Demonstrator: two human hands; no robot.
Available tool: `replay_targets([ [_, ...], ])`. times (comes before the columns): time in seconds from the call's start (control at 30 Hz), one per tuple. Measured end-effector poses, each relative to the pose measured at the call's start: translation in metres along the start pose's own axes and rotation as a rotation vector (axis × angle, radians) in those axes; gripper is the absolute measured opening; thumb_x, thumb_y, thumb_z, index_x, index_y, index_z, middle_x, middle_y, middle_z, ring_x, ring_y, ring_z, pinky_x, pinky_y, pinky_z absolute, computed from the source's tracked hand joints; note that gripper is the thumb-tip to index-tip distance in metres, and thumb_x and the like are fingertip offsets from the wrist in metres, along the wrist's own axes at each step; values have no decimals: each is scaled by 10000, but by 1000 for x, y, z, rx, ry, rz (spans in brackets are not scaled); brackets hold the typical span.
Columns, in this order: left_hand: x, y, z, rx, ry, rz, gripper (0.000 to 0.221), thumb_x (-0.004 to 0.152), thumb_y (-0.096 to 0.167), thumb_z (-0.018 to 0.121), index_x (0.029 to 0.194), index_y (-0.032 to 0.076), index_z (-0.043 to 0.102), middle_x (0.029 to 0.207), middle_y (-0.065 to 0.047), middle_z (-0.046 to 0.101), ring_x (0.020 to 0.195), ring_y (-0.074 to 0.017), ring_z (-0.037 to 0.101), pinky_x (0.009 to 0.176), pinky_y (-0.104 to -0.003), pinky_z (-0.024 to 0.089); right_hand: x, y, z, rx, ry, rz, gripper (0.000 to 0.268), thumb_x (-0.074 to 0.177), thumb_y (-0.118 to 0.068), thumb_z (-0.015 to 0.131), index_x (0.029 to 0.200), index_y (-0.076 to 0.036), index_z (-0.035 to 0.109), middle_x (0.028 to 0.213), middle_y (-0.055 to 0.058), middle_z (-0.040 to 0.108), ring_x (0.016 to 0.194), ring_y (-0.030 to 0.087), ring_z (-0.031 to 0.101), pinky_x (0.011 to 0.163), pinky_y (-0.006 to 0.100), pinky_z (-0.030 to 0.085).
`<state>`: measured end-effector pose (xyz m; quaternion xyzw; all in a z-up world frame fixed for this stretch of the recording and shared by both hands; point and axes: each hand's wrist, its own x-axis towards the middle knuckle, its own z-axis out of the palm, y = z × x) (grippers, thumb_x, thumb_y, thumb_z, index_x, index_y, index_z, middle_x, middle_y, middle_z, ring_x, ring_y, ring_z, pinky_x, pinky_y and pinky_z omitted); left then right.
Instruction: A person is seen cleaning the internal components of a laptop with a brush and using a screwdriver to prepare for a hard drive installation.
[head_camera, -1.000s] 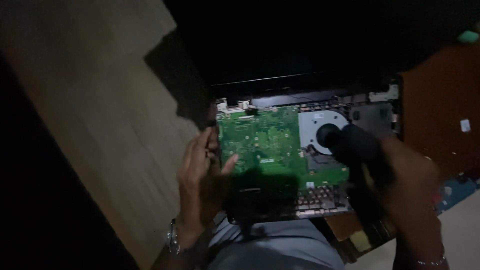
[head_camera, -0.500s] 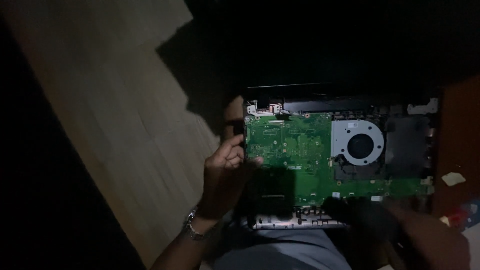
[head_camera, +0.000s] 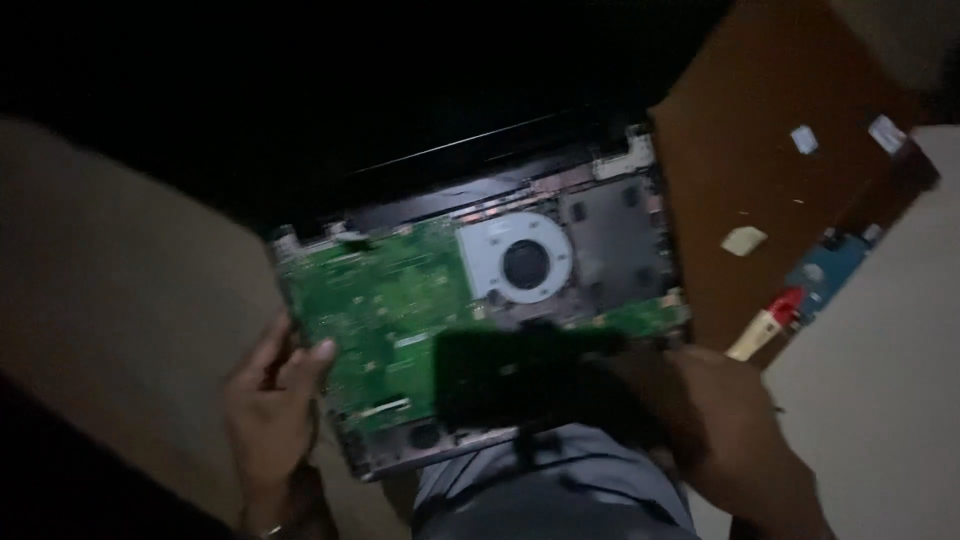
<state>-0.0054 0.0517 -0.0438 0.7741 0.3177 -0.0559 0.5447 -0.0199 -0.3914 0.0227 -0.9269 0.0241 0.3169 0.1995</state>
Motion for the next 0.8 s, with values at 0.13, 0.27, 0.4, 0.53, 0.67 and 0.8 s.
replay_targets([
  [0.13,-10,13,14,-71,88,-6,636,965,142,799,1581,24,693,1353,-67,775,1089,-122,666,926,-284,583,14,-26,-23,638,-169,669,964,659,-88,1064,1549,-255,734,1487,60,876,1441,245,814,1242,472,639],
  [0.27,-13,12,17,-135,141,-111,683,976,163,762,1639,47,644,1392,-115,752,1126,-176,674,964,-336,591,40,-29,-33,-355,-435,-284,479,1059,-354,727,1514,-415,595,1302,56,768,1119,331,810,800,445,701],
  [0.4,-14,40,14,138,154,-265,718,998,258,733,1694,142,602,1507,-112,729,1235,-244,686,1004,-400,545,50,-14,-27,-300,-525,-395,298,1105,-363,629,1389,-324,710,1179,34,834,958,384,835,681,528,680],
  [0.53,-17,19,11,111,169,-200,654,1032,290,717,1660,128,628,1495,-112,723,1302,-257,674,1086,-414,543,47,-27,-66,-103,-650,-313,424,1077,-393,658,1492,-317,621,1238,17,813,1069,291,827,789,432,678],
  [0.67,-26,25,8,311,333,-235,508,1088,330,805,1525,86,720,1346,-169,760,1213,-277,687,1015,-425,519,43,-16,-80,89,-669,-7,493,1143,-614,351,1250,-374,768,1153,-68,860,1044,157,825,895,339,589],
  [0.8,118,-231,-176,-283,202,-166,494,1212,535,588,1646,303,627,1598,149,697,1508,-11,665,1262,-180,546,37,-13,-107,193,-685,140,590,1105,-671,379,1466,-415,768,1396,-82,850,1275,172,801,1073,341,560],
])
